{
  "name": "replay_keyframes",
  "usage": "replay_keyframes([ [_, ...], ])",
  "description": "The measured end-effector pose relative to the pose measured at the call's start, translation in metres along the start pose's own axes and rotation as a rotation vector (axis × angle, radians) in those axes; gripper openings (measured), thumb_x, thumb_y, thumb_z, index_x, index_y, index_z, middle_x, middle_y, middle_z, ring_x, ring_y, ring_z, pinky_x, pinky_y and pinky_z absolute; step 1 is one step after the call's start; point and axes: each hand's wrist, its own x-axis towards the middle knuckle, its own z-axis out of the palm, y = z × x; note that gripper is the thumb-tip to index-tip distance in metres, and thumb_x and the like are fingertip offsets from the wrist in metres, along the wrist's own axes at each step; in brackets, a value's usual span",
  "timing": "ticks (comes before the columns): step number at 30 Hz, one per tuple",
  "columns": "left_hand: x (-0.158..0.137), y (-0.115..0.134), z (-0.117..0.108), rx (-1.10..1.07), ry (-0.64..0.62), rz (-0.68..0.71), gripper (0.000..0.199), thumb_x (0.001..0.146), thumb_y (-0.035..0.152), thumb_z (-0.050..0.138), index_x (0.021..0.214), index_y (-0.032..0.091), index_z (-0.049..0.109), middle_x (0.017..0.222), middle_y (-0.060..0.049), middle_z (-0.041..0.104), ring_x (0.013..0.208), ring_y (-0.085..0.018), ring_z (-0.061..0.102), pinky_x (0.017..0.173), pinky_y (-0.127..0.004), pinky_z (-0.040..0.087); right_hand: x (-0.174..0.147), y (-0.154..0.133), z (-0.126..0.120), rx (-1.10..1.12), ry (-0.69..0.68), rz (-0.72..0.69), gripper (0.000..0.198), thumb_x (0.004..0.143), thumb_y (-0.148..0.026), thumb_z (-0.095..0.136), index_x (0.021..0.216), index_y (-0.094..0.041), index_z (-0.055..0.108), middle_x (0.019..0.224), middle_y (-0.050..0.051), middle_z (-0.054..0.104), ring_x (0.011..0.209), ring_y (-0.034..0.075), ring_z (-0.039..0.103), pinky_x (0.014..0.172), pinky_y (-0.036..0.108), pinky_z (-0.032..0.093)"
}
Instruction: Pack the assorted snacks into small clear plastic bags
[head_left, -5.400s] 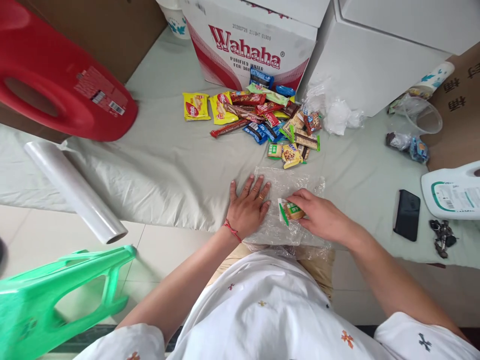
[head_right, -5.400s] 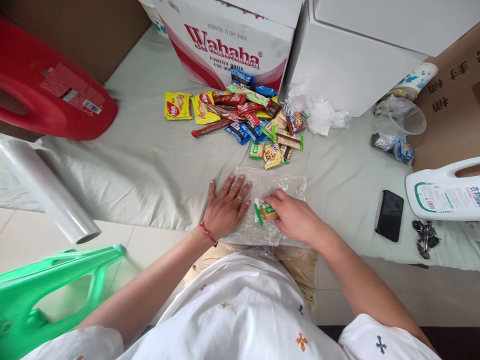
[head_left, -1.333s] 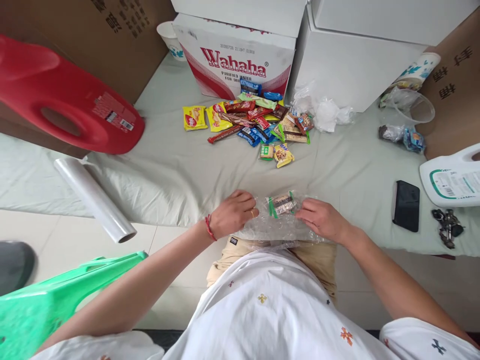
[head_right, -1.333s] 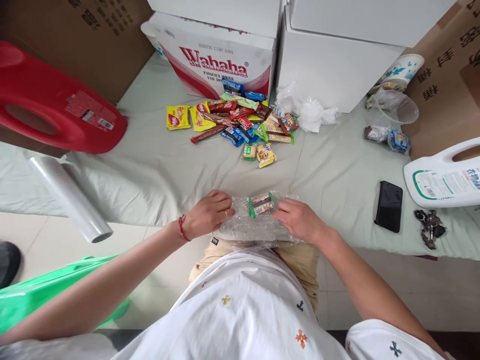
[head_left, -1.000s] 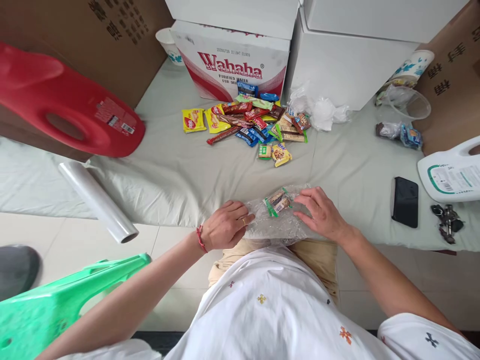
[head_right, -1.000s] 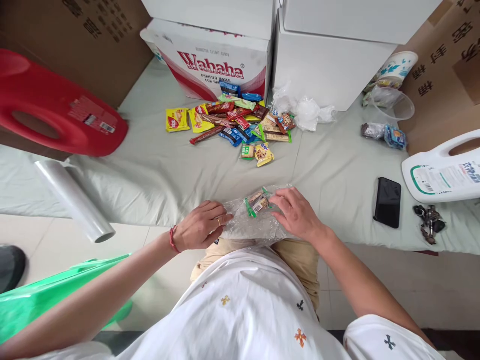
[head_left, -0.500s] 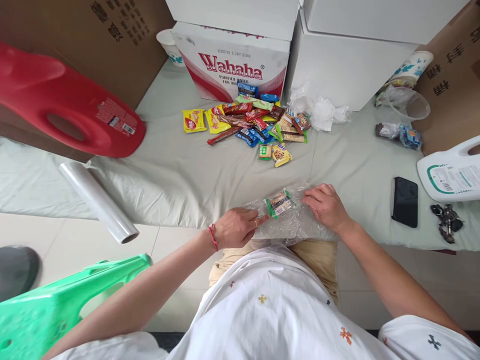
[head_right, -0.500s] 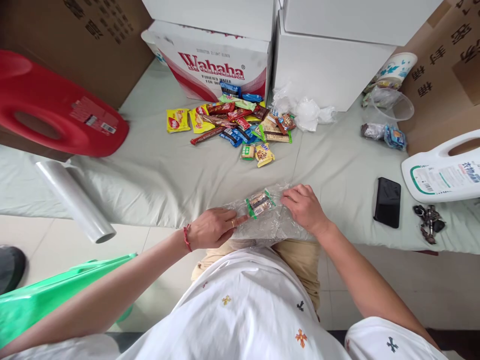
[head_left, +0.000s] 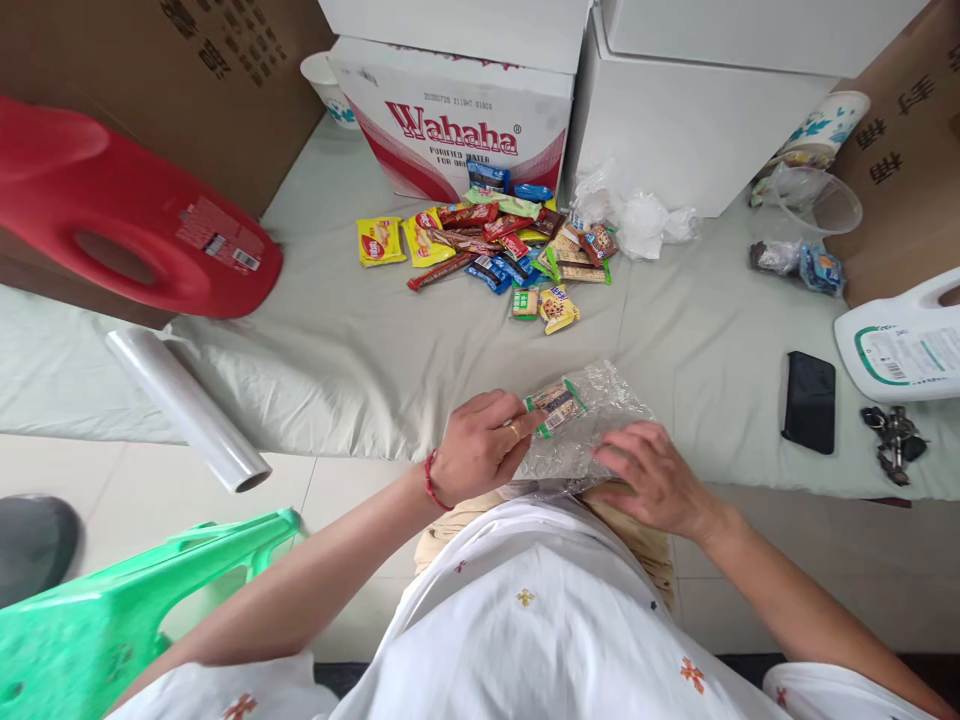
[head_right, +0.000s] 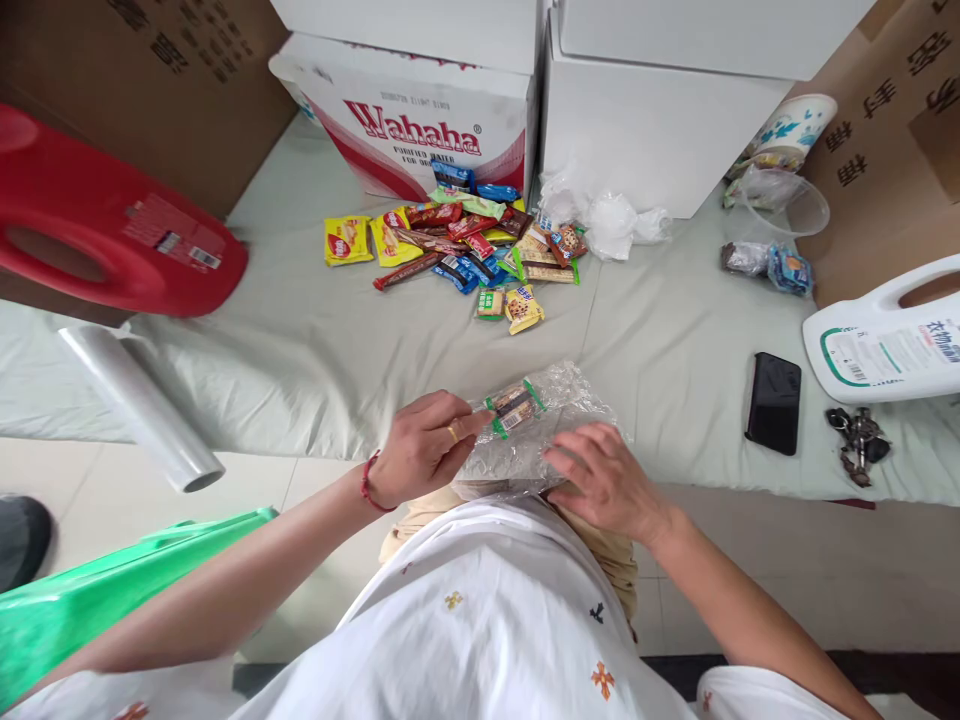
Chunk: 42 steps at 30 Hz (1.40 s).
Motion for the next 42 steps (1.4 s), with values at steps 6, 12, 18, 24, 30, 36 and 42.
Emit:
replay_keyframes([
  [6, 0.013, -0.005, 0.041, 0.014, -0.174, -0.067, 0.038, 0.1, 0.021, 0.046, 0.129, 0.027, 0.069, 0.089, -0.007, 0.067, 0.082, -0.02, 0.061, 0.074, -0.034, 0.049, -0.019, -0.013, 0.036, -0.091, 0.023, 0.039, 0.037, 0.096, -0.012, 0.059, 0.122, -0.036, 0.07, 0.124, 0.004, 0.07, 0.118, 0.026, 0.057, 0.111, 0.052, 0.046],
  [12, 0.014, -0.006, 0.042, 0.018, -0.244, -0.109, 0.044, 0.094, 0.014, 0.047, 0.129, 0.027, 0.072, 0.084, -0.006, 0.067, 0.081, -0.021, 0.06, 0.072, -0.035, 0.047, 0.015, -0.017, 0.009, 0.172, 0.12, 0.069, 0.024, 0.097, -0.016, 0.058, 0.107, -0.03, 0.075, 0.108, 0.006, 0.073, 0.104, 0.025, 0.06, 0.091, 0.044, 0.055],
  [18, 0.033, -0.008, 0.033, -0.077, -0.317, -0.128, 0.041, 0.088, 0.01, 0.047, 0.109, 0.026, 0.079, 0.076, -0.004, 0.064, 0.072, -0.02, 0.052, 0.069, -0.034, 0.042, 0.079, 0.002, -0.012, 0.358, 0.101, 0.153, 0.026, 0.106, -0.028, 0.048, 0.111, -0.024, 0.074, 0.101, 0.007, 0.071, 0.091, 0.018, 0.066, 0.079, 0.03, 0.052],
  [24, 0.034, -0.027, 0.023, -0.454, -0.408, -0.303, 0.035, 0.089, 0.017, 0.044, 0.096, 0.019, 0.078, 0.082, -0.005, 0.069, 0.079, -0.019, 0.06, 0.079, -0.033, 0.049, 0.127, 0.021, 0.007, 0.235, -0.178, 0.273, 0.024, 0.102, -0.024, 0.054, 0.107, -0.021, 0.077, 0.091, 0.005, 0.069, 0.082, 0.017, 0.064, 0.074, 0.026, 0.045],
  [30, -0.023, -0.009, 0.019, -0.328, 0.2, -0.61, 0.052, 0.098, 0.045, 0.049, 0.141, 0.016, 0.053, 0.117, -0.013, 0.069, 0.105, -0.025, 0.066, 0.093, -0.041, 0.053, 0.137, 0.02, 0.013, 0.219, -0.247, 0.305, 0.023, 0.1, -0.02, 0.056, 0.107, -0.02, 0.078, 0.092, 0.006, 0.07, 0.082, 0.017, 0.065, 0.077, 0.026, 0.044],
  [36, -0.052, 0.044, 0.056, 0.181, 0.324, -0.264, 0.062, 0.082, 0.052, 0.079, 0.135, 0.028, 0.057, 0.129, -0.014, 0.065, 0.129, -0.034, 0.058, 0.117, -0.058, 0.034, 0.137, 0.02, 0.012, 0.275, -0.225, 0.305, 0.021, 0.098, -0.018, 0.058, 0.101, -0.02, 0.078, 0.09, 0.005, 0.071, 0.082, 0.017, 0.066, 0.077, 0.025, 0.044],
  [42, -0.04, 0.005, 0.055, -0.227, 0.432, -1.04, 0.037, 0.1, 0.047, 0.049, 0.082, 0.02, 0.067, 0.069, -0.001, 0.063, 0.07, -0.018, 0.061, 0.071, -0.032, 0.047, 0.137, 0.029, 0.011, 0.396, -0.242, 0.269, 0.02, 0.097, -0.022, 0.059, 0.099, -0.02, 0.079, 0.089, 0.004, 0.075, 0.079, 0.015, 0.065, 0.073, 0.024, 0.042],
])
